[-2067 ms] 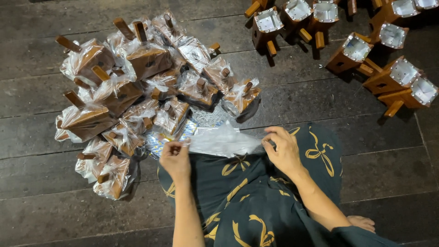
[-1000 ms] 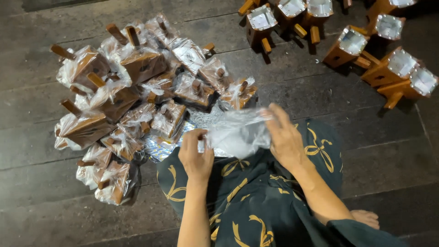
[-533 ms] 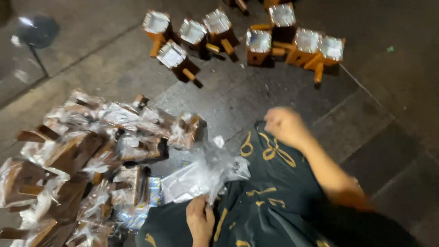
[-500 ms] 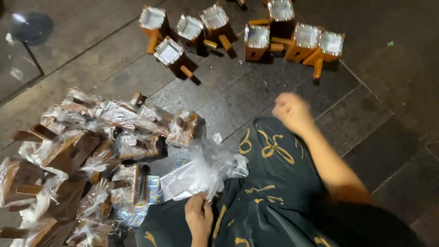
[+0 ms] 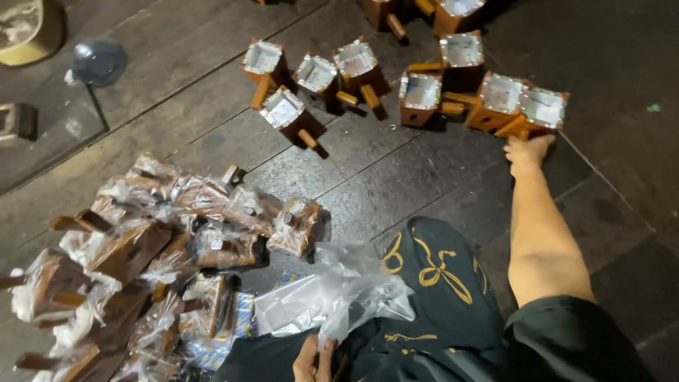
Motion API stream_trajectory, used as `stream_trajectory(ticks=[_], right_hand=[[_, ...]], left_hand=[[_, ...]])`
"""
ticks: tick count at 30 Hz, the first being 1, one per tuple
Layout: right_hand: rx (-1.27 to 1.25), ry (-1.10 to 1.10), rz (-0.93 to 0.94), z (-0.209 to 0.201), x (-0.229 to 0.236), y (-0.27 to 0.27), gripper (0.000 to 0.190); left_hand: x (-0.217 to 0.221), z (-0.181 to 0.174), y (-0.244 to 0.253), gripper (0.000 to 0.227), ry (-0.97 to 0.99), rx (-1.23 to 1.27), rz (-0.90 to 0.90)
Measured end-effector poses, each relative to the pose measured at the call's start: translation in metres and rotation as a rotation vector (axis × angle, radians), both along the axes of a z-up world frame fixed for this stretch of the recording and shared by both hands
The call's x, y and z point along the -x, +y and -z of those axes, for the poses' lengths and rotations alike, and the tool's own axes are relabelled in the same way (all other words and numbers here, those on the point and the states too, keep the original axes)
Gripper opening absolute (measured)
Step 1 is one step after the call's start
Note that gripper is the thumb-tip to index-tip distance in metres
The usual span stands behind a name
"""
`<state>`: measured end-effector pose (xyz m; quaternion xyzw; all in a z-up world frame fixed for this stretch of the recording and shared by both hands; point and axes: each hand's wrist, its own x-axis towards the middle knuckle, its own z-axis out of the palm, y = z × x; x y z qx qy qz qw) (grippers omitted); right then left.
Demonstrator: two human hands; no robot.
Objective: Packaging small wooden decorative items into individual plastic bags while sitting on the floor.
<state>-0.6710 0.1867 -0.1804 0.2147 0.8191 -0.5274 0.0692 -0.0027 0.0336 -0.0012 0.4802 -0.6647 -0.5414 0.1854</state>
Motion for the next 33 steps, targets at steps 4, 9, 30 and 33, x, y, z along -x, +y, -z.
stream_trajectory(ticks=[4,9,30,33], right_hand=[[0.044,-0.174,0.056,-0.045,-0.024,-0.006,0.096],[0.123,-0.047,-0.024,-0.079,-0.074,0.009,0.052],[0.832,0.12,-1.33,-0.319,-0.372,-0.029,0.064],[0.704,0.125,-1.343,-0.289,-0.378,-0.005,0.033]], left_hand=[[0.005,0.003,-0.003,0.027,-0.161,-0.07,-0.059],[0.004,0.011,-0.01,0.02,0.123,-0.247,-0.193],[0.009,-0.075,-0.011,0.023,0.242,0.599,-0.195],[0.008,-0.076,-0.01,0.029,0.233,0.693,-0.184]])
